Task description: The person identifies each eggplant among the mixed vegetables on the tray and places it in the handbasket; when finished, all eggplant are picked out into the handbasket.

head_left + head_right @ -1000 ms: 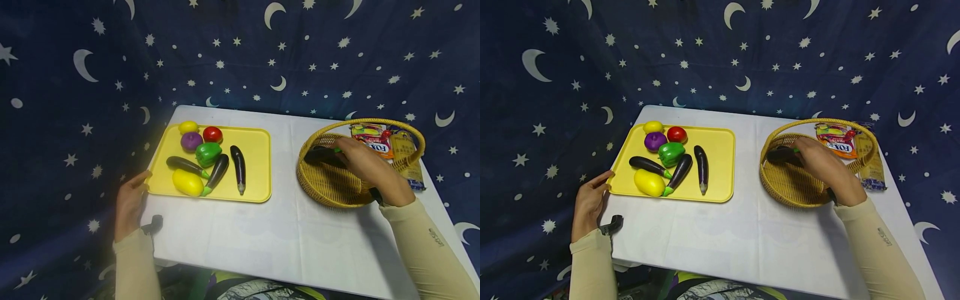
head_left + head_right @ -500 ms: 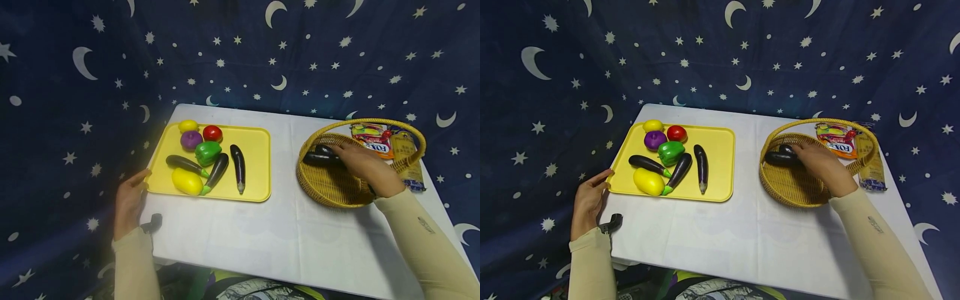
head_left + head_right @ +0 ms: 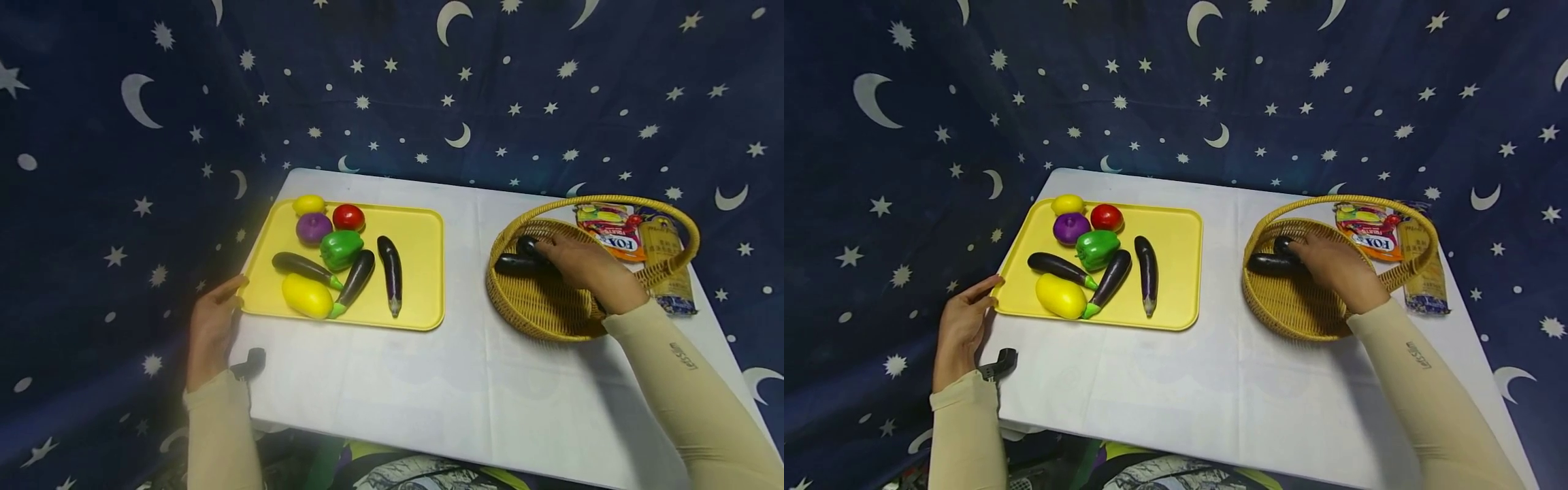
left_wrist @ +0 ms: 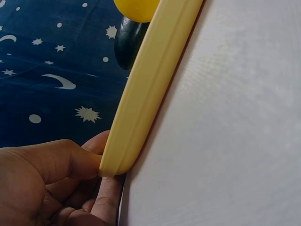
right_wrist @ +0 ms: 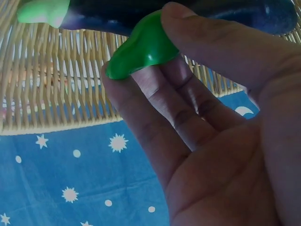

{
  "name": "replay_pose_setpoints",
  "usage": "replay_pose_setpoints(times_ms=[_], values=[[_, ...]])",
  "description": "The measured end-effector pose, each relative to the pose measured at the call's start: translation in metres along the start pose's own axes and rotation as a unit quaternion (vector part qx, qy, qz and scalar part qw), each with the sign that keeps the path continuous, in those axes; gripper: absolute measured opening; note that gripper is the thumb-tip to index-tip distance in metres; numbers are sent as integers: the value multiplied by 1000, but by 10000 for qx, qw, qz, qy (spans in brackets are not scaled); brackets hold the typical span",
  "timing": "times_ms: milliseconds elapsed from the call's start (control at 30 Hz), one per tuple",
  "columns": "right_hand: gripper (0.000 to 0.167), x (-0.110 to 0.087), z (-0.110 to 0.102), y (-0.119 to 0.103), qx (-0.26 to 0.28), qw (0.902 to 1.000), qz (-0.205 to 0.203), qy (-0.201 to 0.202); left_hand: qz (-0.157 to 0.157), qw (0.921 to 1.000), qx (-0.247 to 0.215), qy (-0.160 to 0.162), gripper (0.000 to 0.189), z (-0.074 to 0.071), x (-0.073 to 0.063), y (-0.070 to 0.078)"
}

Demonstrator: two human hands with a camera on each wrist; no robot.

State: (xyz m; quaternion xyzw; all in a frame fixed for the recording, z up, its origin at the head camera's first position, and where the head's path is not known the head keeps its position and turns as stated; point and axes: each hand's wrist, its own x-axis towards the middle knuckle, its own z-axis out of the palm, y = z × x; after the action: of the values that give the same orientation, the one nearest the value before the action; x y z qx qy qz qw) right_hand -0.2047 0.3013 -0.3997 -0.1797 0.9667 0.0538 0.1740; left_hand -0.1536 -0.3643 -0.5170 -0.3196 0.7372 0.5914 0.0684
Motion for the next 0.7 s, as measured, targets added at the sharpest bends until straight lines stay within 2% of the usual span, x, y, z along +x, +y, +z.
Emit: replay_pose_setpoints(times_ms=[167,300,500,700], values=[[66,2,7,0,66,9995,175,-274,-64,9999,-21,-76,54,0,-1,-1],[64,2,11,2,145,9993,155,-296,20,9998,-169,-137,55,-1,-1,-1],[62,4,15,3,270,9990,92,-343,-142,9991,-372,-129,51,1,1,0],[59,6,15,2,345,9981,189,-466,-137,9997,-178,-82,52,0,1,1]])
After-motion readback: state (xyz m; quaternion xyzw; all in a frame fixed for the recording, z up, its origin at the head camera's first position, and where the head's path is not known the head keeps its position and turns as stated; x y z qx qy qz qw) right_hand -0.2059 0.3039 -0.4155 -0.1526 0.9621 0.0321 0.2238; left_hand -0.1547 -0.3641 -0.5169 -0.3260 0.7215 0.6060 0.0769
